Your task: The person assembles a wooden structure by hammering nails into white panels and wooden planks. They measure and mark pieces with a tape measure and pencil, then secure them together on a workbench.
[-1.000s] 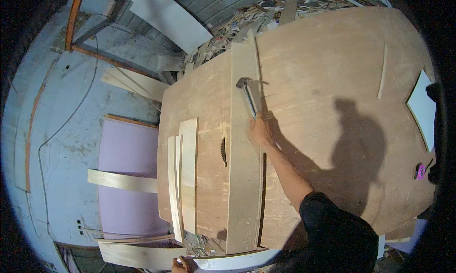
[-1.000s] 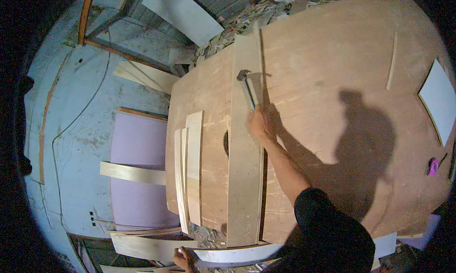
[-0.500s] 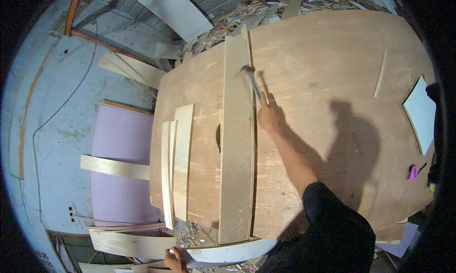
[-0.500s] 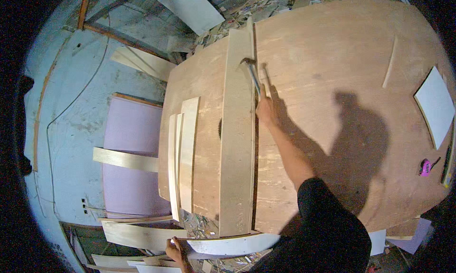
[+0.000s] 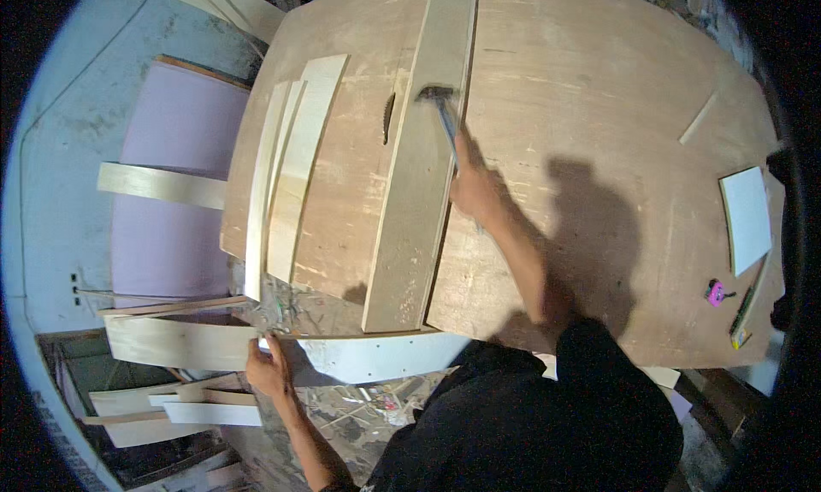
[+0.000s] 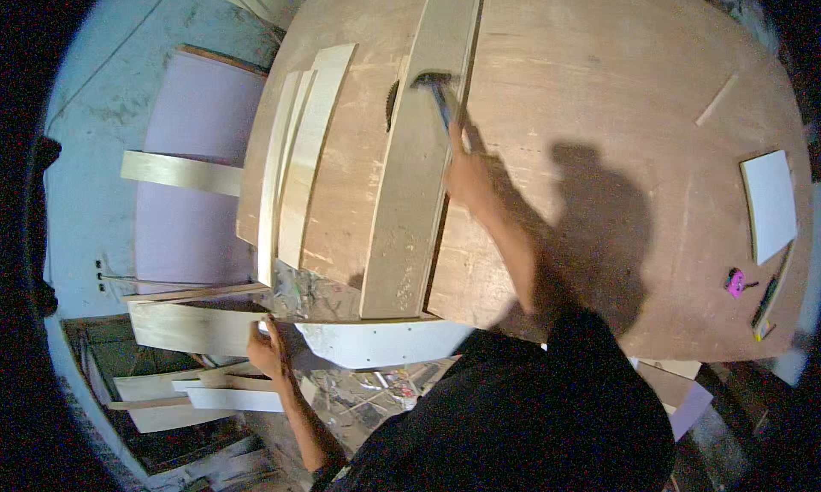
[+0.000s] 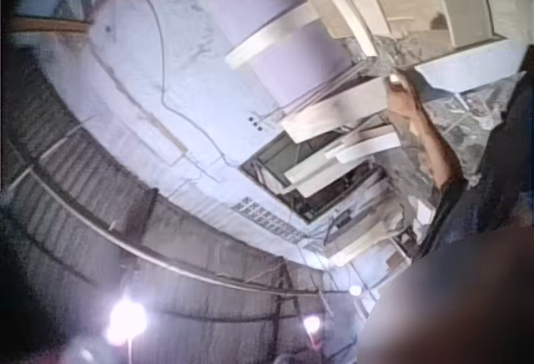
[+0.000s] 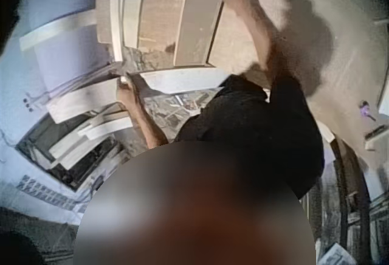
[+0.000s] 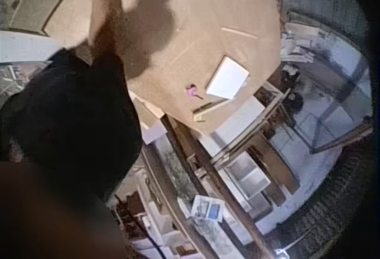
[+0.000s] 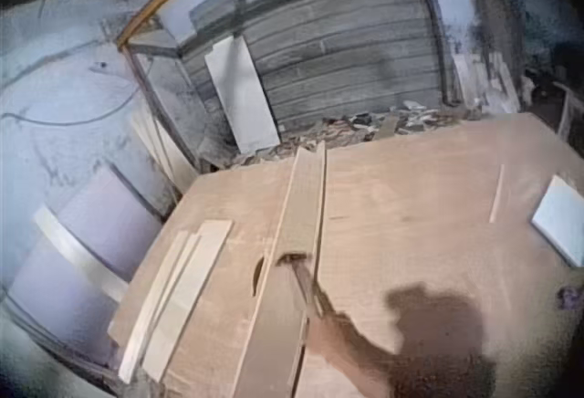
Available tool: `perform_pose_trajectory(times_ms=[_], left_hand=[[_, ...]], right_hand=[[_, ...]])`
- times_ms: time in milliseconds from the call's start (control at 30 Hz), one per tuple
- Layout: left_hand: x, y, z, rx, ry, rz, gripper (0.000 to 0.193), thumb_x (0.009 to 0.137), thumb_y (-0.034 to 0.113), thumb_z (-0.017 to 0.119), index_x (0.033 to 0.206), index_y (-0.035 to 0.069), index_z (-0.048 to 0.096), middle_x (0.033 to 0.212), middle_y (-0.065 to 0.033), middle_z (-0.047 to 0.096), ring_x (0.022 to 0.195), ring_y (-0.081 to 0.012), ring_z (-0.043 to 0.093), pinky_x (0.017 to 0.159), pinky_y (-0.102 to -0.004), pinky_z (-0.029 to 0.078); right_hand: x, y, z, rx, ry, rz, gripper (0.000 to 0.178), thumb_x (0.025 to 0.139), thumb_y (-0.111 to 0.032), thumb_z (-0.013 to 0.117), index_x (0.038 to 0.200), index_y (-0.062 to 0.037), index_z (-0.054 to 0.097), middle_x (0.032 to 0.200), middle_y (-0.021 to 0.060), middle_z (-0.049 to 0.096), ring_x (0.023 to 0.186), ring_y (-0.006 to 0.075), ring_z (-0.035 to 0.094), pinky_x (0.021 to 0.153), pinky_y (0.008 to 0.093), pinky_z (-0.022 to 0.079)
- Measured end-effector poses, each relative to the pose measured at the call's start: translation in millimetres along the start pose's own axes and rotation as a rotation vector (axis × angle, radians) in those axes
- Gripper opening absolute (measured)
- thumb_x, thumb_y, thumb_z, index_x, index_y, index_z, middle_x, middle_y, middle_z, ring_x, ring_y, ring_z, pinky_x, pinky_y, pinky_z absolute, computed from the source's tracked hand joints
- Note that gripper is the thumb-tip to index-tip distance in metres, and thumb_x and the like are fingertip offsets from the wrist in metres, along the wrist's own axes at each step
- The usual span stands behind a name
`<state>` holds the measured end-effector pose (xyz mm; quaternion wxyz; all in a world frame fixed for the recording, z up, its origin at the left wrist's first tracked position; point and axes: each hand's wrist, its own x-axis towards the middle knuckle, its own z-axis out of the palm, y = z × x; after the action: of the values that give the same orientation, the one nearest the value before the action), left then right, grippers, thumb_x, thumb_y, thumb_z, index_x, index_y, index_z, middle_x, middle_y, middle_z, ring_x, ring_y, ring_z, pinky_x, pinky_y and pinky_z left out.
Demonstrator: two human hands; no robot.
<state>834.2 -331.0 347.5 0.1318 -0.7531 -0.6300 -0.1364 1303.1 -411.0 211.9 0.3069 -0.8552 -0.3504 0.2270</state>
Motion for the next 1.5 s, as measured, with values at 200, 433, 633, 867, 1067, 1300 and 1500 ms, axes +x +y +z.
perform_pose_trajectory(times_ms=[200, 433, 633, 867, 1067, 1300, 1500], left_hand=[[-2, 5, -8, -0.114, 0.007, 0.087, 0.044, 0.098, 0.047, 0.065, 0.105, 0.005, 0.073, 0.063, -0.0170, 0.065, 0.055, -0.0355, 0.064, 0.054, -0.0470, 0.047], [-7, 4, -30, -0.243, -0.061, 0.235, 0.052, 0.091, 0.049, 0.071, 0.114, 0.002, 0.067, 0.086, -0.0261, 0.072, 0.080, -0.0483, 0.070, 0.068, -0.0556, 0.054], [-13, 2, -33, -0.279, -0.049, 0.286, 0.052, 0.090, 0.050, 0.073, 0.101, 0.001, 0.064, 0.085, -0.0267, 0.072, 0.083, -0.0480, 0.070, 0.071, -0.0542, 0.055], [-3, 5, -26, -0.182, -0.184, 0.127, 0.056, 0.089, 0.049, 0.076, 0.123, 0.006, 0.069, 0.087, -0.0265, 0.073, 0.081, -0.0451, 0.072, 0.069, -0.0521, 0.055], [2, -7, -18, -0.161, -0.093, 0.210, 0.053, 0.089, 0.043, 0.077, 0.125, 0.005, 0.068, 0.090, -0.0271, 0.073, 0.085, -0.0455, 0.072, 0.073, -0.0486, 0.055], [-3, 4, -33, -0.281, -0.110, 0.228, 0.048, 0.093, 0.042, 0.075, 0.121, 0.005, 0.067, 0.073, -0.0176, 0.066, 0.064, -0.0355, 0.064, 0.061, -0.0452, 0.049], [-54, 20, -81, -0.768, -0.398, 0.463, 0.060, 0.085, 0.014, 0.068, 0.141, -0.001, 0.051, 0.111, -0.0291, 0.067, 0.100, -0.0465, 0.067, 0.088, -0.0488, 0.054]], right_hand=[[-161, 12, 53, 0.041, -0.064, -0.020, 0.085, 0.087, -0.001, 0.058, 0.163, -0.0035, 0.019, 0.163, 0.0258, 0.032, 0.123, 0.0436, 0.062, 0.105, 0.0450, 0.052], [-237, 32, 98, 0.396, 0.237, -0.116, 0.066, 0.091, -0.008, 0.063, 0.153, -0.0043, 0.043, 0.149, 0.0284, 0.051, 0.128, 0.0414, 0.061, 0.108, 0.0417, 0.048], [-187, 11, 78, 0.638, 0.322, 0.014, 0.032, 0.100, -0.018, 0.059, 0.127, -0.0015, 0.056, 0.093, 0.0231, 0.068, 0.086, 0.0366, 0.069, 0.075, 0.0502, 0.054], [-133, 51, 104, 0.439, 0.285, 0.058, 0.031, 0.103, -0.029, 0.056, 0.107, 0.0006, 0.061, 0.092, 0.0284, 0.067, 0.090, 0.0476, 0.067, 0.077, 0.0544, 0.052], [-147, 25, 149, 0.567, 0.301, 0.054, 0.032, 0.103, -0.025, 0.057, 0.090, 0.0035, 0.063, 0.078, 0.0285, 0.064, 0.079, 0.0476, 0.068, 0.070, 0.0524, 0.054], [-245, 31, 167, 0.397, -0.015, -0.030, 0.031, 0.102, -0.027, 0.060, 0.099, 0.0036, 0.062, 0.091, 0.0294, 0.066, 0.088, 0.0449, 0.068, 0.078, 0.0518, 0.052], [-333, 79, 158, 0.485, 0.090, -0.111, 0.026, 0.103, -0.026, 0.059, 0.093, -0.0026, 0.058, 0.076, 0.0089, 0.059, 0.069, 0.0216, 0.057, 0.065, 0.0391, 0.048]])
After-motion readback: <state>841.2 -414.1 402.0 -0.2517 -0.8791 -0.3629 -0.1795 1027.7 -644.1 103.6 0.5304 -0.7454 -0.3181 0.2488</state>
